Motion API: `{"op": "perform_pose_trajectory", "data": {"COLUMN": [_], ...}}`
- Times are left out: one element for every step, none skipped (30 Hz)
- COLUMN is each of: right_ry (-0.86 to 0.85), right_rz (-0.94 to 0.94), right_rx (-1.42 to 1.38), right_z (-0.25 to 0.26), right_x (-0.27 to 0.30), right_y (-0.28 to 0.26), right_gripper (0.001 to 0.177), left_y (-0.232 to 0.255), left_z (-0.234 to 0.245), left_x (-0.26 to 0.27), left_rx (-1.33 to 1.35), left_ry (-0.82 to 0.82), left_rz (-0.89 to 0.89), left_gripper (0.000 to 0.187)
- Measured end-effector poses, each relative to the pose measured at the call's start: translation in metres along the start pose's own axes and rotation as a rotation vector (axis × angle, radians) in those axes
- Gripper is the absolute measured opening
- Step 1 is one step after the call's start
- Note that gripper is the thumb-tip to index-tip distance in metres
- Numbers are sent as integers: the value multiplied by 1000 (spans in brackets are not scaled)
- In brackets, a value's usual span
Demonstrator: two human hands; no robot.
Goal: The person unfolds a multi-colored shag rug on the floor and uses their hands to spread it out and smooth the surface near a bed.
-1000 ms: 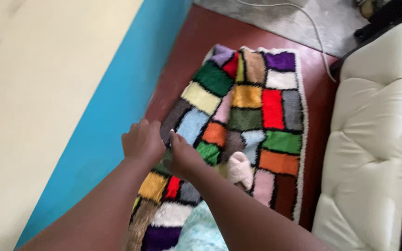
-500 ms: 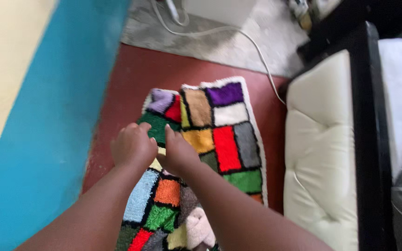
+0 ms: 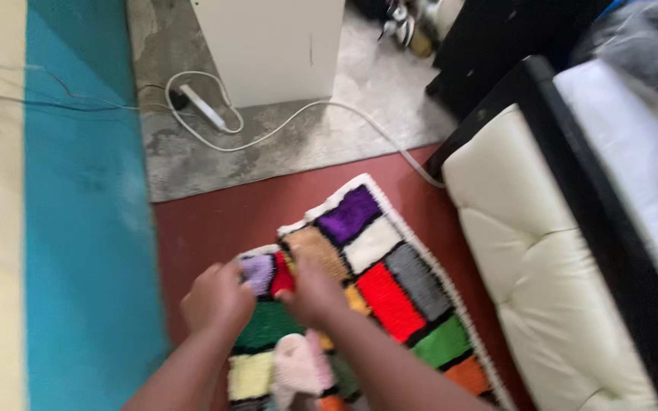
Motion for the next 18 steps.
{"op": "perform_pose_trajectory", "data": {"right_ry": [11, -23, -50, -34, 7, 48, 66, 100, 134, 153, 156, 159, 174, 148, 119, 132, 165, 198], "right_rz": [-15, -88, -154, -162, -130, -97, -108, -60, -12, -22, -74, -124, -140, -231, -314, -323, -288, -253], "right_rx": [-29, -41, -41, -58, -100, -141, -149, -130, -113, -124, -164, -205, -215, -252, -290, -302, -292, -282], "right_z": [5, 8, 11, 13, 20, 28, 35, 45, 55, 65, 77, 88, 102, 111, 118, 130, 143, 154], "right_x": [-5, -10, -18, -26, -33, -40, -49, -58, -67, -74, -80, -85, -92, -101, -109, -120, -135, -150], "right_y": [-7, -7, -7, -13, -18, -20, -18, -21, -26, -26, -22, -20, -21, -17, -13, -11, -13, -15], "right_gripper": [96, 88, 80, 80, 85, 90, 90, 92, 94, 94, 94, 93, 93, 93, 93, 93, 93, 94], "left_y": [3, 8, 15, 19, 28, 39, 51, 64, 76, 89, 104, 118, 131, 145, 158, 172, 185, 198], "left_z": [10, 22, 35, 47, 57, 67, 75, 82, 89, 95, 101, 108, 112, 115, 120, 122, 127, 130], "left_x": [-11, -23, -38, -53, -64, -74, -85, -95, -105, -115, -125, -134, -144, -155, -166, -176, -189, -202], "left_rx": [-28, -33, -23, -38, -45, -53, -59, -58, -61, -71, -68, -64, -72, -64, -58, -67, -59, -51], "left_ry": [-3, 17, 45, 49, 56, 63, 65, 71, 77, 80, 103, 126, 121, 110, 102, 102, 97, 93], "left_rz": [-18, -32, -48, -69, -88, -108, -129, -170, -212, -234, -269, -305, -328, -347, -363, -380, -399, -418], "left_gripper": [40, 39, 37, 37, 38, 38, 38, 38, 37, 37, 36, 35, 35, 34, 33, 33, 34, 34]}}
Point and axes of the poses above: each hand's wrist, its own x-axis away from the middle knuckle, its own z-axis out of the back of the hand, y = z × x, the point moved 8 cm from there along -x, towards the middle knuckle, and after that the axes turned 13 degrees about -x, right-handed, at the moved point
